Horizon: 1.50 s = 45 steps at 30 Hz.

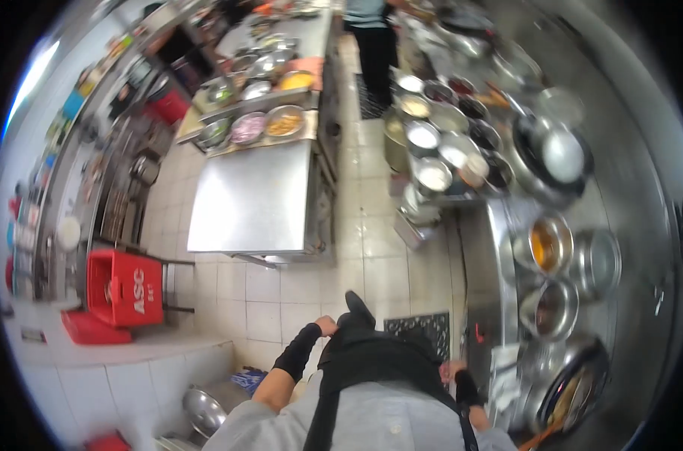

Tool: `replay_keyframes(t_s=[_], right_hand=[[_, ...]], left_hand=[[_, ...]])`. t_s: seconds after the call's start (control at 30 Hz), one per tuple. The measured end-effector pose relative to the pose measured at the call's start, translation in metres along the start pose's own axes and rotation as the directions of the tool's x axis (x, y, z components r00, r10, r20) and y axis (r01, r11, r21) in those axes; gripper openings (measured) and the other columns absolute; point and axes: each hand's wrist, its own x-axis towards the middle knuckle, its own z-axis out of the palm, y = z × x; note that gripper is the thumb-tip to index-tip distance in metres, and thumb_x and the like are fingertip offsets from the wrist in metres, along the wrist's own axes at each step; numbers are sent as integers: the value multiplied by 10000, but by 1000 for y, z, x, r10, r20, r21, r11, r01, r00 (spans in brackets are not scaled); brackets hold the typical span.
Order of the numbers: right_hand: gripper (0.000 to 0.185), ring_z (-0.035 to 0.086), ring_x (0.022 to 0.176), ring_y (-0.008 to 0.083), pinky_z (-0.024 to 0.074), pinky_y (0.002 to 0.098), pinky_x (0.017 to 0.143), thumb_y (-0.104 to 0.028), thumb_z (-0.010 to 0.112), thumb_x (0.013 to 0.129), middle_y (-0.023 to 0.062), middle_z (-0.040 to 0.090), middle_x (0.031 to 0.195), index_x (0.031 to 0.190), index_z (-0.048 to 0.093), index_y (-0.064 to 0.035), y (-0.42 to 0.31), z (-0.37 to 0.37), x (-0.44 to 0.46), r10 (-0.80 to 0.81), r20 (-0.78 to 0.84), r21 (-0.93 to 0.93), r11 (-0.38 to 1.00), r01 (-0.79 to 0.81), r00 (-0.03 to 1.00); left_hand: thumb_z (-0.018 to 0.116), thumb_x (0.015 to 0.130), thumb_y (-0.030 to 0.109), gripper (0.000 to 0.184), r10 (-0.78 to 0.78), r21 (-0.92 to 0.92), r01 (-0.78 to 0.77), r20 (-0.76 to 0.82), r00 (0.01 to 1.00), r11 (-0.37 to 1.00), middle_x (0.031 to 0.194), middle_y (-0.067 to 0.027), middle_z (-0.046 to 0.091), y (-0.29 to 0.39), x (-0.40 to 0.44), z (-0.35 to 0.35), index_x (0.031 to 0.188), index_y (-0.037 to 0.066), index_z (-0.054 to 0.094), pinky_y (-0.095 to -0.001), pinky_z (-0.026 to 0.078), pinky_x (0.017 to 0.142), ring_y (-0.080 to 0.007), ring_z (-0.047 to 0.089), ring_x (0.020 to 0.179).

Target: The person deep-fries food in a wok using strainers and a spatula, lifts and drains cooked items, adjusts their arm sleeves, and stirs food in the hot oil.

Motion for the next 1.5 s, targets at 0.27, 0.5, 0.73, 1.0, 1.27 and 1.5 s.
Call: replay_keyframes(t_s=[0.27,0.5,0.73,1.0,1.27,1.5], right_hand=[[249,668,774,299,556,451,642,-242,510,905,141,677,862,925,659,-43,-138,173,-49,-134,-387,-622,768,-151,912],[243,672,815,343,514,466,674,-229,574,818,206,681,804,857,684,-17,-313,381,-62,-510,-193,-859,501,107,838],[255,672,816,345,516,464,676,-241,576,815,205,683,811,864,687,-17,-369,468,-61,-539,54,-983,120,140,841],[269,673,816,347,517,462,679,-253,577,811,204,686,818,872,692,-18,-379,452,-45,-448,105,-993,-98,68,888],[283,673,817,350,519,460,682,-266,579,807,203,688,826,880,696,-18,-436,469,-1,-389,201,-969,-215,124,899],[296,673,817,352,520,458,684,-277,581,804,202,691,833,887,699,-19,-495,521,43,-310,332,-912,-346,219,891]], left_hand=[[618,869,313,334,456,-287,-510,-237,858,811,844,-177,699,208,-110,-169,928,-7,692,-397,516,731,-276,673,787],[518,962,340,437,810,17,-818,-155,566,575,1169,-225,554,332,-122,-163,1208,-14,583,-427,439,945,-371,558,1070],[559,898,181,224,705,260,-696,-519,483,669,1022,-191,538,318,-141,-212,1003,7,655,-442,463,833,-390,575,897],[592,795,100,85,315,-434,-493,-420,851,754,743,-114,600,302,-80,-257,798,16,605,-393,466,703,-286,602,781],[609,753,78,99,742,288,-731,-522,422,619,643,-155,537,378,-131,-327,682,47,545,-395,458,614,-333,559,579],[673,670,30,411,696,406,-571,-504,512,713,996,-135,537,398,-76,-354,1056,71,539,-509,454,778,-335,553,934]])
